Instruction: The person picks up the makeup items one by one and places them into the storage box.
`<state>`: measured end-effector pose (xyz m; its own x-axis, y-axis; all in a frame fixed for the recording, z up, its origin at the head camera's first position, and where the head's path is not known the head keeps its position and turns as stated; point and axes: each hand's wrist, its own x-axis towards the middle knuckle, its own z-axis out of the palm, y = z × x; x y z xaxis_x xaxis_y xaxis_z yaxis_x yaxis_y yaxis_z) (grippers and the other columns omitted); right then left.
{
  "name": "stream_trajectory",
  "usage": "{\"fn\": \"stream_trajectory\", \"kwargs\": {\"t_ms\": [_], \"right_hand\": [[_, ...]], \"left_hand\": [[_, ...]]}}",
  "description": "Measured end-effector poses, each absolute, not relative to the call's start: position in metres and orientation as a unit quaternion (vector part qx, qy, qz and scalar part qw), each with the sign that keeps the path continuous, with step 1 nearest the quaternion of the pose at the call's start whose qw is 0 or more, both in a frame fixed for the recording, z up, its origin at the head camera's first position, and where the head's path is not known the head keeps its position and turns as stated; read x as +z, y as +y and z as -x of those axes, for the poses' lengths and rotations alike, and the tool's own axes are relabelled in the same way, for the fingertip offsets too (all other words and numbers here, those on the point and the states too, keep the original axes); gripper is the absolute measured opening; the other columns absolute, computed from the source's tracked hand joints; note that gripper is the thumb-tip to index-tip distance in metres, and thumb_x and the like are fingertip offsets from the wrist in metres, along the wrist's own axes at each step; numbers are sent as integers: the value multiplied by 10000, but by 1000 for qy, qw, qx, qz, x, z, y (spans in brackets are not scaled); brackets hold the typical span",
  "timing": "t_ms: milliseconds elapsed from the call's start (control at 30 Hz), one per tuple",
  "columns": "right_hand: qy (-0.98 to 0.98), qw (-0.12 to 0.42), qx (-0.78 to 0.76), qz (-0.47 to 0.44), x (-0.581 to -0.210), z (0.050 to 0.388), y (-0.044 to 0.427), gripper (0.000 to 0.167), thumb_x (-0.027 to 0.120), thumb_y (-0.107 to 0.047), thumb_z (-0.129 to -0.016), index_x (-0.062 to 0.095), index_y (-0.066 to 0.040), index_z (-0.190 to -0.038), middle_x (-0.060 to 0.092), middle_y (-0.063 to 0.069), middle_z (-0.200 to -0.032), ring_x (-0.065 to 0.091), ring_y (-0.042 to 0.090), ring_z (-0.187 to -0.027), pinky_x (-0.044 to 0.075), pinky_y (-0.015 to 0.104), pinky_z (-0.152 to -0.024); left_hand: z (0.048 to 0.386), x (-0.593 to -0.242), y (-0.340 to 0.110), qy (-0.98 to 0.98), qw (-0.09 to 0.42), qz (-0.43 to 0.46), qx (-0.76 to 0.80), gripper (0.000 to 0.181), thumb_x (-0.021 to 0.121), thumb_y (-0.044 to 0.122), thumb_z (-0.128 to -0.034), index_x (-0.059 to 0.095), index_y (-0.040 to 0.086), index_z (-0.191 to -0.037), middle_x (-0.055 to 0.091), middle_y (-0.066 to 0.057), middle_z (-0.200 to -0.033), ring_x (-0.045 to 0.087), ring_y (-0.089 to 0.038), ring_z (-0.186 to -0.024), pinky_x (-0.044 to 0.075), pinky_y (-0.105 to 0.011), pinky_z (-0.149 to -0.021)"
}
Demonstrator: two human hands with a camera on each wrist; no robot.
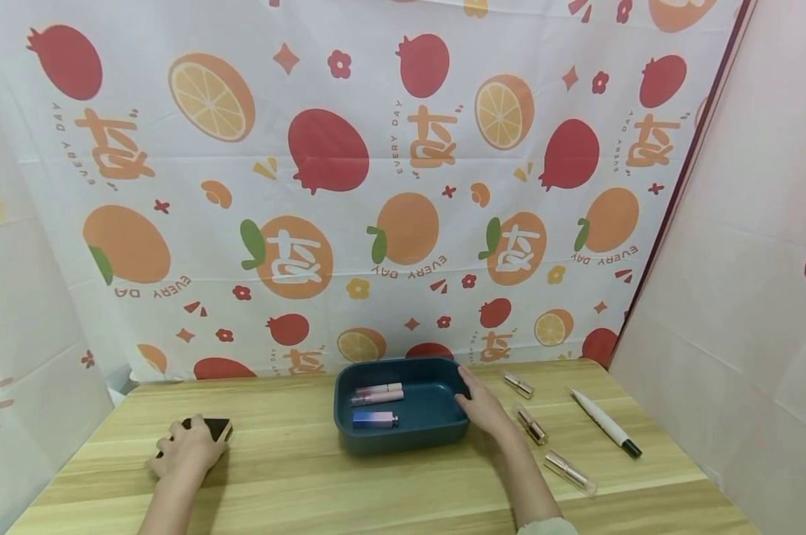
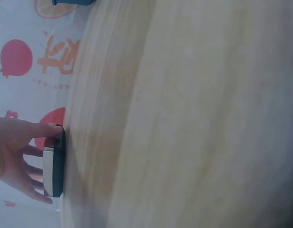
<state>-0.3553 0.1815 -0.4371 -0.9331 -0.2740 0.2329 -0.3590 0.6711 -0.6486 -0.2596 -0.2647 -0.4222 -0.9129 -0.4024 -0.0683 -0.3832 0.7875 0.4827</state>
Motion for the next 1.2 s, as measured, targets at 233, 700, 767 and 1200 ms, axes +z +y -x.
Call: {"fn": "stream_trajectory", "kwargs": {"t_ms": [233, 700, 767, 1200], "right_hand": [[-913, 59, 364, -173, -438, 356, 181, 549, 506, -93, -925, 290, 9, -1419, 248, 198, -1456, 233, 354, -1314, 228, 505, -1031], [-914, 51, 366, -166, -438, 358, 179, 550, 502, -98, -929, 284, -6, -1426, 239, 180, -1465, 224, 344, -1321, 224, 503, -1033], [-914, 51, 365, -167, -438, 358, 179, 549, 501, -97, -929, 285, -2, -1424, 240, 181, -1464, 226, 345, -1320, 226, 504, -1032], [-915, 54, 365, -165, -436, 359, 178, 551, 503, -102, -926, 288, -2, -1423, 248, 176, -1463, 235, 351, -1314, 232, 508, -1028]], "left_hand": [[263, -429, -267, -944, 22, -210, -254, 710, 646, 170, -810, 210, -136, -1279, 212, -468, -1087, 223, -629, -1041, 260, -699, -818], [267, -433, -272, -942, 41, -213, -256, 738, 706, 196, -758, 268, -96, -1276, 253, -451, -1075, 249, -619, -1016, 292, -693, -790], [268, -431, -271, -942, 40, -214, -257, 739, 710, 202, -753, 276, -92, -1273, 263, -440, -1070, 258, -611, -1016, 300, -690, -786], [271, -419, -265, -944, 15, -202, -260, 755, 713, 225, -755, 290, -83, -1299, 284, -419, -1082, 264, -595, -1027, 318, -678, -777]]}}
